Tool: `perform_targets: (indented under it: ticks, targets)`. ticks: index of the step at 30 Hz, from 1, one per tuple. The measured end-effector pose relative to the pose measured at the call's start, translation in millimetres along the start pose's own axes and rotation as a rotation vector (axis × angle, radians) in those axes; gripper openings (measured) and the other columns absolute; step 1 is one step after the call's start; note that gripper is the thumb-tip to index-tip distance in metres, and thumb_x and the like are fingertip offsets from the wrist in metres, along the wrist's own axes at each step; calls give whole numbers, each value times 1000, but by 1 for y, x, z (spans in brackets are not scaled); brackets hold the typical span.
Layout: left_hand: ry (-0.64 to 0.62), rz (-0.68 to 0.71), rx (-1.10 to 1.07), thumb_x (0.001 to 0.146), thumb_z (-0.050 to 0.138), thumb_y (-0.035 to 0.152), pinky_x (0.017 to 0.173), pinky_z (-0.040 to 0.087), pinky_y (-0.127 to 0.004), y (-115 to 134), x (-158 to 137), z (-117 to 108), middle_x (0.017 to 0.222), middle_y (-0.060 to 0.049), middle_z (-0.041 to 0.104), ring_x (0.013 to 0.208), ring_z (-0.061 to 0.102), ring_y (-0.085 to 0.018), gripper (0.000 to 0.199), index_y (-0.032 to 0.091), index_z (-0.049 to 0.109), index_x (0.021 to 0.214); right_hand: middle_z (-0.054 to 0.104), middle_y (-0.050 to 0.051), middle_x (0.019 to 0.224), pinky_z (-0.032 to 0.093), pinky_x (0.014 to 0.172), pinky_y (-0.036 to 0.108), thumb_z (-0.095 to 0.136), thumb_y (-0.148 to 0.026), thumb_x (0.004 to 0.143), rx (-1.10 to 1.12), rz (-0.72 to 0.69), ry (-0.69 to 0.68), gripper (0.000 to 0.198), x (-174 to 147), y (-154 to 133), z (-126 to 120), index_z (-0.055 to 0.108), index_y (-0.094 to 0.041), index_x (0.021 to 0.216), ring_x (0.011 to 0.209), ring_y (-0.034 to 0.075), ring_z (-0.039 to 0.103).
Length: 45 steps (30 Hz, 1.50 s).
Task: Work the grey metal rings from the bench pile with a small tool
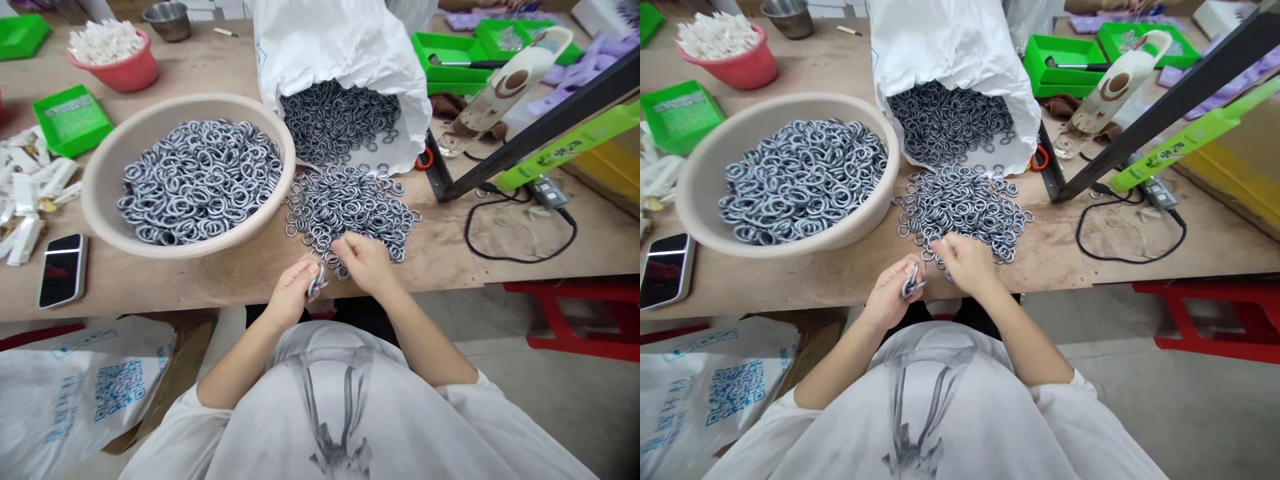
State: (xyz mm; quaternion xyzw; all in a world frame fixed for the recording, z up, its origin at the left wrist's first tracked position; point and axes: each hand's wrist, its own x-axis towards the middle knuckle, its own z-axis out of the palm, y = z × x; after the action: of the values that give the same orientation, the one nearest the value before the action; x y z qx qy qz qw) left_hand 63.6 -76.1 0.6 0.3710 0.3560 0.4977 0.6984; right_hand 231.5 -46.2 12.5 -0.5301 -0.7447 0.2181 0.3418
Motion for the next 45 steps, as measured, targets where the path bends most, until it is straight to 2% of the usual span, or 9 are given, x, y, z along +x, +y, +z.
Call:
perform_targets:
  ticks: [2,7,16,20,25,29,35,40,45]
  targets:
    - [9,-10,6,80,72,49,41,27,-17,-1,-1,0,74,0,46,53,34,-6,41,13,54,68,47,-1,58,26,58,27,45,-54,98,71,62,48,47,3,3,-2,47,-19,66,57,13,42]
    - [69,-17,-9,79,73,52,44,32,-16,-5,1,-5,68,2,43,54,35,-7,40,16,57,79,67,3,94,40,73,26,65,-49,88,336,-96,-71,33,-5,-19,1,65,-20,102,82,16,58]
    - [18,5,33,80,72,54,43,29,-18,-2,1,-2,67,1,43,52,33,-7,43,15,54,72,48,-2,65,35,61,26,58,-52,91,603,93,-92,39,5,-16,17,53,-18,73,62,12,43]
    - [126,59,25,82,69,53,44,29,-18,-3,5,-3,67,1,44,55,34,-8,40,16,55,74,55,-1,70,35,63,26,67,-46,87,377,22,42,29,-5,-21,18,61,-18,79,65,13,47]
    - [245,163,27,82,71,48,50,34,-17,-7,10,-5,67,2,46,58,39,-8,35,17,56,77,63,2,78,39,67,26,69,-33,86,220,-109,59,14,-13,-30,17,68,-19,83,73,15,55]
    - [255,66,24,75,74,49,42,28,-17,-4,10,-4,66,2,45,54,38,-8,37,16,57,77,59,1,71,39,64,27,65,-39,88,431,42,4,23,-5,-26,14,66,-18,78,66,14,50]
    - [129,5,3,75,74,57,41,29,-16,-2,7,-2,70,2,47,53,39,-7,45,17,58,87,52,-1,67,37,52,24,73,-62,76,776,246,-20,45,-1,-20,19,64,-18,79,58,11,42]
    - [144,118,63,80,71,59,42,28,-18,-4,9,-3,77,1,50,53,38,-7,48,21,59,107,50,-3,61,37,48,22,80,-61,70,827,284,18,48,-2,-18,24,59,-18,71,53,9,41]
    - [105,148,159,81,69,61,44,27,-19,-7,15,-4,70,2,47,53,35,-7,46,18,58,88,49,-3,57,34,43,21,76,-63,75,878,286,-37,49,0,-20,25,57,-18,71,47,8,41]
